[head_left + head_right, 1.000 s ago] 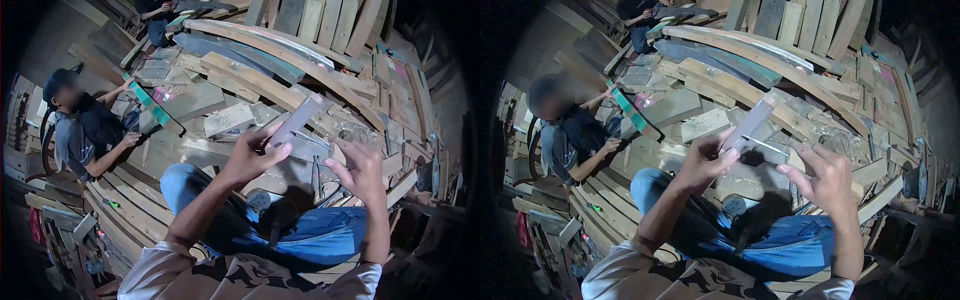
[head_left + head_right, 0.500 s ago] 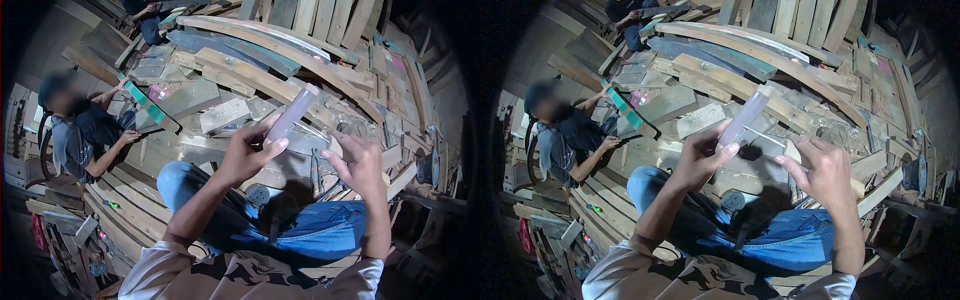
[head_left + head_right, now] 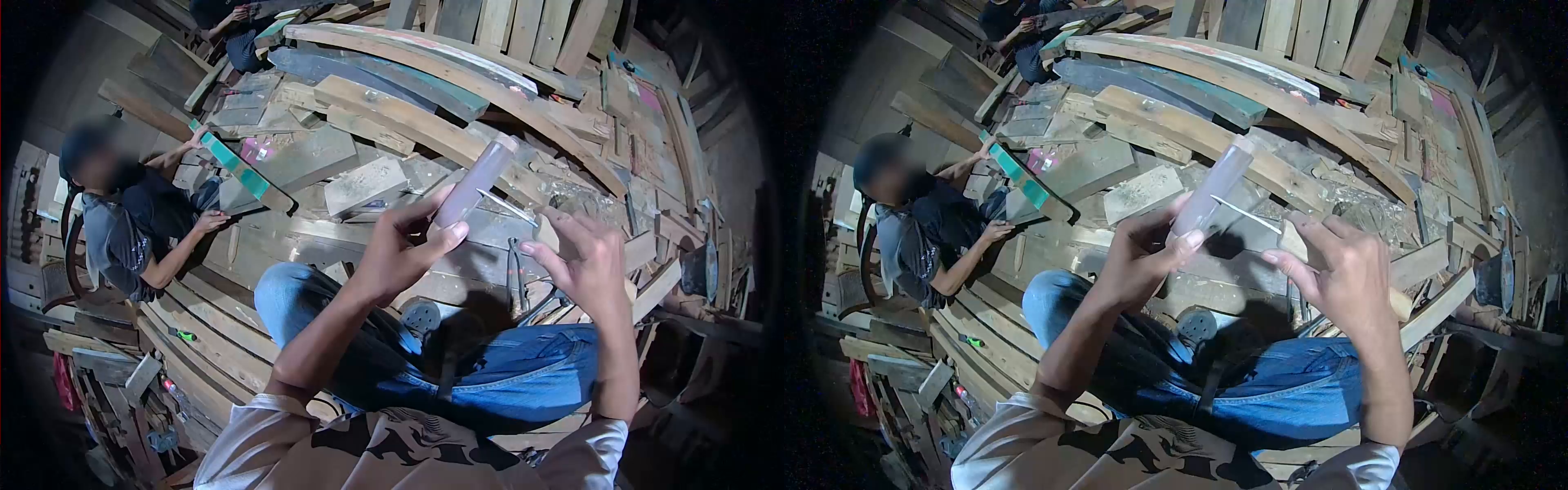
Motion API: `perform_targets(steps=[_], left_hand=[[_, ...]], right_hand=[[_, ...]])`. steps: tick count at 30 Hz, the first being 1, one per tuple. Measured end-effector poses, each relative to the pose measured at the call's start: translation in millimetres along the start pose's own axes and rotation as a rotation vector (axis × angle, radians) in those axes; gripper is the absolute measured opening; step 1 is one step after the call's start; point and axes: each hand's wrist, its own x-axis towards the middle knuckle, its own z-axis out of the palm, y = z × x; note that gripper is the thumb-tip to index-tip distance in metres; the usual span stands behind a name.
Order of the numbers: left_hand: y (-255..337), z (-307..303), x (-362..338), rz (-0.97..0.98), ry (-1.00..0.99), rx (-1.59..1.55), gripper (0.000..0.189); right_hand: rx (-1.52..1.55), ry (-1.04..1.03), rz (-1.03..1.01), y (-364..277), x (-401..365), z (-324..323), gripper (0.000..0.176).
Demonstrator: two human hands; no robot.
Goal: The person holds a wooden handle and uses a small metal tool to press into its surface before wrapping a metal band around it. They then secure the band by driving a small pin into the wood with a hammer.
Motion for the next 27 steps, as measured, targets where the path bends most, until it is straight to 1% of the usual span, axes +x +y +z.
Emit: perform_targets(steps=[2,6,8,12,14,15,17,21,23,27], left_hand=[[2.5,0.9,-0.6,-0.006,0.01,0.044,0.064],[-2.2,0.5,0.5,-0.004,-0.007,-0.003,0.065],[-2.6,0.6,0.5,-0.017,-0.001,0.0,0.066],[-3.3,0.4,1.0,-0.028,-0.002,0.016,0.067],[-7.2,0.2,2.0,0.029,0.015,0.056,0.06],[-6.7,0.2,1.9,0.028,0.015,0.056,0.06],[-4.2,0.3,1.6,-0.011,0.007,0.033,0.066],[-0.4,1.8,1.2,-0.02,0.0,0.001,0.066],[-0.7,3.0,0.8,-0.008,-0.002,0.028,0.066],[1.1,4.4,0.2,-0.035,-0.013,0.034,0.067]], right_hand=[[-0.068,0.015,-0.028,3.5,-1.7,1.6,0.046],[-0.07,0.0,-0.001,2.6,-0.7,1.2,0.046],[-0.069,0.015,-0.036,2.7,-0.2,1.9,0.046],[-0.078,0.012,-0.025,3.0,-1.9,2.4,0.046],[-0.043,-0.034,0.027,-0.5,-0.9,0.9,0.047],[-0.043,-0.034,0.028,-1.4,-0.7,1.4,0.047],[-0.046,-0.013,0.028,-2.2,-0.5,2.6,0.047],[-0.134,-0.009,-0.026,-1.7,-1.9,4.9,0.051],[-0.222,-0.173,0.089,-7.2,-1.8,4.3,0.053],[-0.264,-0.249,0.101,-7.5,-4.3,6.6,0.048]])
